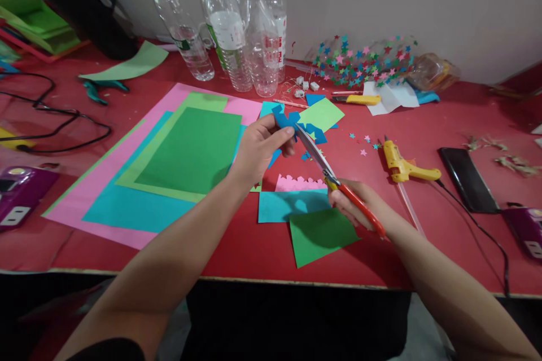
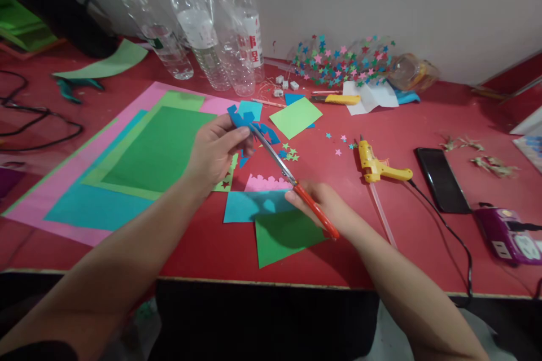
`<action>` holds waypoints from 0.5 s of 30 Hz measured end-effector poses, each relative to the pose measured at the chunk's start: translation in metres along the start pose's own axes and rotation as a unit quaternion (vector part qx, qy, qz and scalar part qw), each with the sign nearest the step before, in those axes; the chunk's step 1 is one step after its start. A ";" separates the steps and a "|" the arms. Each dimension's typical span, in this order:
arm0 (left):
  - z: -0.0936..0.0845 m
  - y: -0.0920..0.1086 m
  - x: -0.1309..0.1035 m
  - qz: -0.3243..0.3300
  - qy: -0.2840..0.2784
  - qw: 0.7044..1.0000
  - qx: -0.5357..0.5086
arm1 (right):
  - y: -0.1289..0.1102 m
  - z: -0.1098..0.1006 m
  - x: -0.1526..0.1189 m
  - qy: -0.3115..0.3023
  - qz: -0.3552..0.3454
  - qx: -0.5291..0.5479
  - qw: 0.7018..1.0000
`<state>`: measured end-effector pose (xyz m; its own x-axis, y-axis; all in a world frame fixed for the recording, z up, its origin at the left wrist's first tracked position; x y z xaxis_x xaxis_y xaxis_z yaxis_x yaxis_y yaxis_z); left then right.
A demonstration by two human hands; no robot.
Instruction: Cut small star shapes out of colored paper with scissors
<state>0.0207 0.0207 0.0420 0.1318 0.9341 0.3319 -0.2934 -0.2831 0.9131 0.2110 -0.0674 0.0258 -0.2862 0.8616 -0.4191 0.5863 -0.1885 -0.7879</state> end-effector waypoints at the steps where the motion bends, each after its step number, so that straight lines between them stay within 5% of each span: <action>1: 0.000 0.000 0.001 -0.006 -0.002 1.000 -0.004 | -0.001 0.000 -0.001 -0.001 -0.005 0.003 1.000; 15: -0.005 0.007 0.003 -0.047 -0.015 0.999 0.011 | 0.003 -0.001 -0.003 -0.019 -0.009 0.040 0.999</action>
<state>0.0141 0.0231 0.0479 0.1854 0.9503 0.2502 -0.2566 -0.1990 0.9458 0.2144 -0.0701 0.0249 -0.3258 0.8469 -0.4202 0.5189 -0.2114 -0.8283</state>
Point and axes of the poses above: each hand's wrist, its own x-axis towards the middle knuckle, its own z-axis out of the palm, y = z × x, the point moved 4 cm from there along x, towards the middle knuckle, and after that the axes turned 9 degrees about z, right-handed, at the moved point
